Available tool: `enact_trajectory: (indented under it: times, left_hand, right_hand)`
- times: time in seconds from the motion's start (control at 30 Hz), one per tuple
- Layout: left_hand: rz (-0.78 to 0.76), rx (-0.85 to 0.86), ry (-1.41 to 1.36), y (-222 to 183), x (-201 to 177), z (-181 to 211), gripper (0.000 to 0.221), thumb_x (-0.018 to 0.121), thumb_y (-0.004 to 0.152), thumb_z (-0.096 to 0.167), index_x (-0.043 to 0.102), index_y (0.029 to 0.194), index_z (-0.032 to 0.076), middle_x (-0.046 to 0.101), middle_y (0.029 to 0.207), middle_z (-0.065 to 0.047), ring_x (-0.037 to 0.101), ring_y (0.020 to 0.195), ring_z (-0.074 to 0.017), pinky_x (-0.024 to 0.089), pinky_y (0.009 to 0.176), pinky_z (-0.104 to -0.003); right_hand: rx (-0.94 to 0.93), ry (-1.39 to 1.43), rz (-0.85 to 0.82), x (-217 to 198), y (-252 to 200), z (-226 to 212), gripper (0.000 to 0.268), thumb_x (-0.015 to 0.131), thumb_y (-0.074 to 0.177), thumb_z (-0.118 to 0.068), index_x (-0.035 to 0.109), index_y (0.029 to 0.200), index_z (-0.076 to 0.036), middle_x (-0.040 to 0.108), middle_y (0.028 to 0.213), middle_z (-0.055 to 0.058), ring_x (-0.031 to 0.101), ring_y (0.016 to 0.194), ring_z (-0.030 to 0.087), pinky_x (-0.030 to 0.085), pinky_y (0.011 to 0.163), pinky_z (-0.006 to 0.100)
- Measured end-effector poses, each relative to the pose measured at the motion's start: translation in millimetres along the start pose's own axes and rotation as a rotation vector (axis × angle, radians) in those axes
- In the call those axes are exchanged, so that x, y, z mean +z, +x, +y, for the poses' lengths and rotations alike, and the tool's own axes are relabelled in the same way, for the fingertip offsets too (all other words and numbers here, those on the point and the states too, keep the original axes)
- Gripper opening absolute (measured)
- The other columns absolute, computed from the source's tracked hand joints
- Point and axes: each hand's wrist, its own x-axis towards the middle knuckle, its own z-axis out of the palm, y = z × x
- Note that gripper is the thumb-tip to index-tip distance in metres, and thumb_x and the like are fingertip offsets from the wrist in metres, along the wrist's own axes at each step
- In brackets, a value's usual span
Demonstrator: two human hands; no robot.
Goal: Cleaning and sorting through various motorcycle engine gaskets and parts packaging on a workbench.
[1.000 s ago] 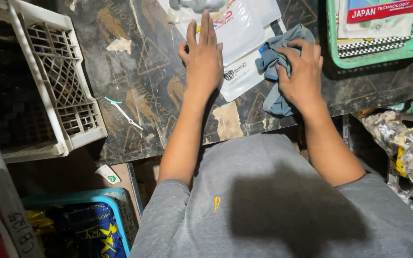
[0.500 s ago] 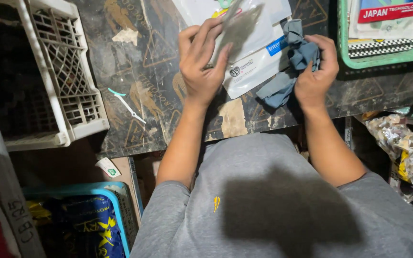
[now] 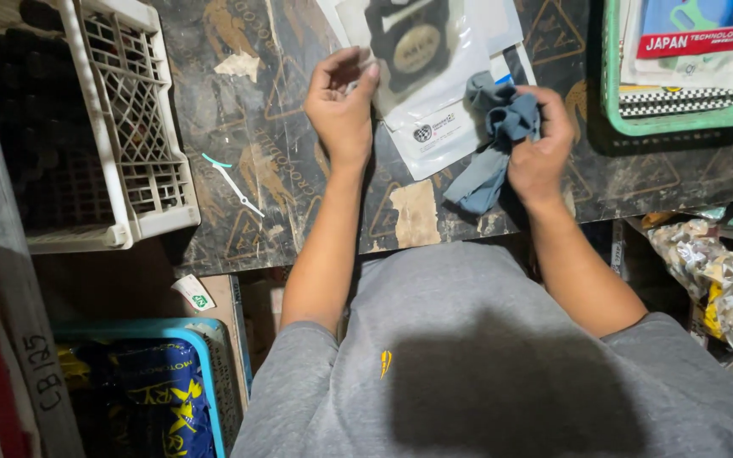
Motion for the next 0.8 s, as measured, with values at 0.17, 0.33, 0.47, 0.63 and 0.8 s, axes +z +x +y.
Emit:
enact_trajectory:
  times: [0.17,0.33,0.47,0.63,0.8]
  left_hand:
    - [-0.223,-0.13,-0.244,-8.5,-9.2,-27.3,0.074,0.062,0.086,-0.027,0.039,0.147,0.008,0.065,0.131,-0.027,0.061,0.088,-0.0172,0.058,0.073,-0.025]
    - [-0.375,-0.309,0.117,-26.7,1.5,3.0,0.062,0.061,0.088,-0.018,0.058,0.144,0.007,0.065,0.144,-0.015,0.044,0.06,-0.0057,0.044,0.051,-0.018]
    - [-0.46,-0.25,0.436,-38.4,7.9,10.3,0.055,0.072,0.084,-0.003,0.064,0.137,0.011,0.08,0.108,-0.005,0.042,0.057,-0.0047,0.039,0.052,-0.02]
    - [-0.417,-0.26,0.25,-37.6,-4.9,-29.8,0.054,0.067,0.077,-0.013,0.067,0.129,0.001,0.077,0.114,-0.009,0.065,0.084,-0.0113,0.053,0.075,-0.021]
    - [-0.425,-0.279,0.126,-37.1,-8.5,-35.5,0.066,0.063,0.071,-0.02,0.062,0.134,-0.002,0.073,0.119,-0.013,0.069,0.106,-0.019,0.056,0.096,-0.027]
  right_hand:
    - [0.046,0.088,-0.017,2.2,1.0,-8.8,0.03,0.056,0.098,0.001,0.057,0.127,0.007,0.063,0.116,0.018,0.058,0.103,0.027,0.046,0.095,0.036]
    - [-0.024,0.102,0.027,4.8,8.8,-19.4,0.034,0.056,0.101,-0.007,0.049,0.133,0.005,0.057,0.124,0.02,0.056,0.113,0.032,0.046,0.103,0.041]
    - [-0.194,0.253,0.077,17.0,23.0,-10.8,0.074,0.064,0.098,-0.052,0.031,0.152,-0.014,0.044,0.144,0.018,0.052,0.133,0.038,0.053,0.116,0.056]
    - [-0.145,-0.301,-0.424,52.1,8.2,5.4,0.063,0.053,0.106,-0.01,0.029,0.163,-0.001,0.022,0.171,0.016,0.02,0.158,0.035,0.025,0.128,0.051]
    - [-0.265,-0.487,-0.637,48.4,27.4,23.1,0.065,0.052,0.105,-0.016,0.028,0.164,-0.002,0.025,0.172,0.014,0.016,0.159,0.033,0.012,0.128,0.055]
